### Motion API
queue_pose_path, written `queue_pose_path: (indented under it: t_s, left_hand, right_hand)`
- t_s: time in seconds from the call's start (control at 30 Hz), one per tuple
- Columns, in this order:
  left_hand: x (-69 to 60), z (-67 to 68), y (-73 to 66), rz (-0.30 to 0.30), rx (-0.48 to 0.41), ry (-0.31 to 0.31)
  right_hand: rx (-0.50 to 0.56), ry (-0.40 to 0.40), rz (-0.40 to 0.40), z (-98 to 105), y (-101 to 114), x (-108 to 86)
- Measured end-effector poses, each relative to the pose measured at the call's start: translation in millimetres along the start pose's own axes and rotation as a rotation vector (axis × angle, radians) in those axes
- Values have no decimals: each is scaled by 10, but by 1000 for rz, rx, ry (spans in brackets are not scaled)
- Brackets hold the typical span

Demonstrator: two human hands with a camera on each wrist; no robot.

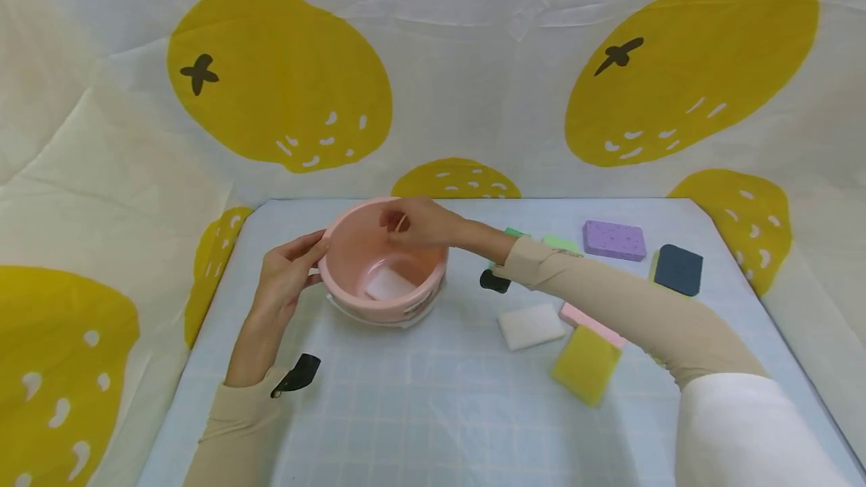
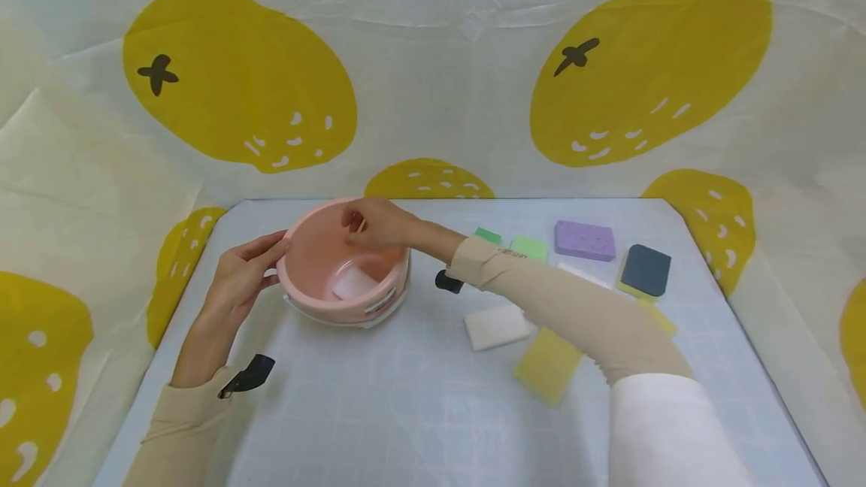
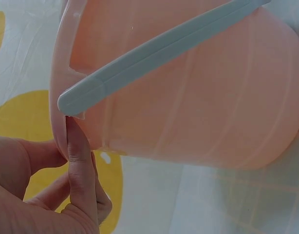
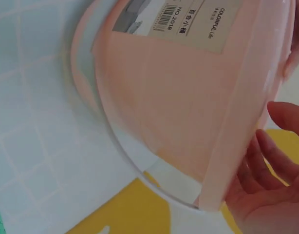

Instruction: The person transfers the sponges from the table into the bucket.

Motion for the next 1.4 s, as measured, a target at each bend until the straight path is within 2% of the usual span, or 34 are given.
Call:
queue_pose_path:
  t_s: [0.5, 0.77, 1.07, 1.4]
  left_hand:
    - [3, 8, 9, -2, -9, -2]
    - [-2, 3, 12, 3, -10, 0]
    - [-11, 6, 18, 19, 2, -6]
    - [1, 4, 20, 5, -14, 2]
  right_hand:
    - [60, -198, -28, 360, -21, -413]
    - [49, -303, -110, 533, -164, -631]
    - [68, -405, -124, 671, -355, -919]
    - [30, -438, -171, 676, -688, -1218]
Point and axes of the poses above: each hand's wrist, its own x-axis towards the middle knuckle, its own z-axis out of the back of the hand, y = z × x, the point moved 8 cm from there along x, towards the middle knuckle, and after that the axes turned 14 degrees about z, right-handed, at the moved point
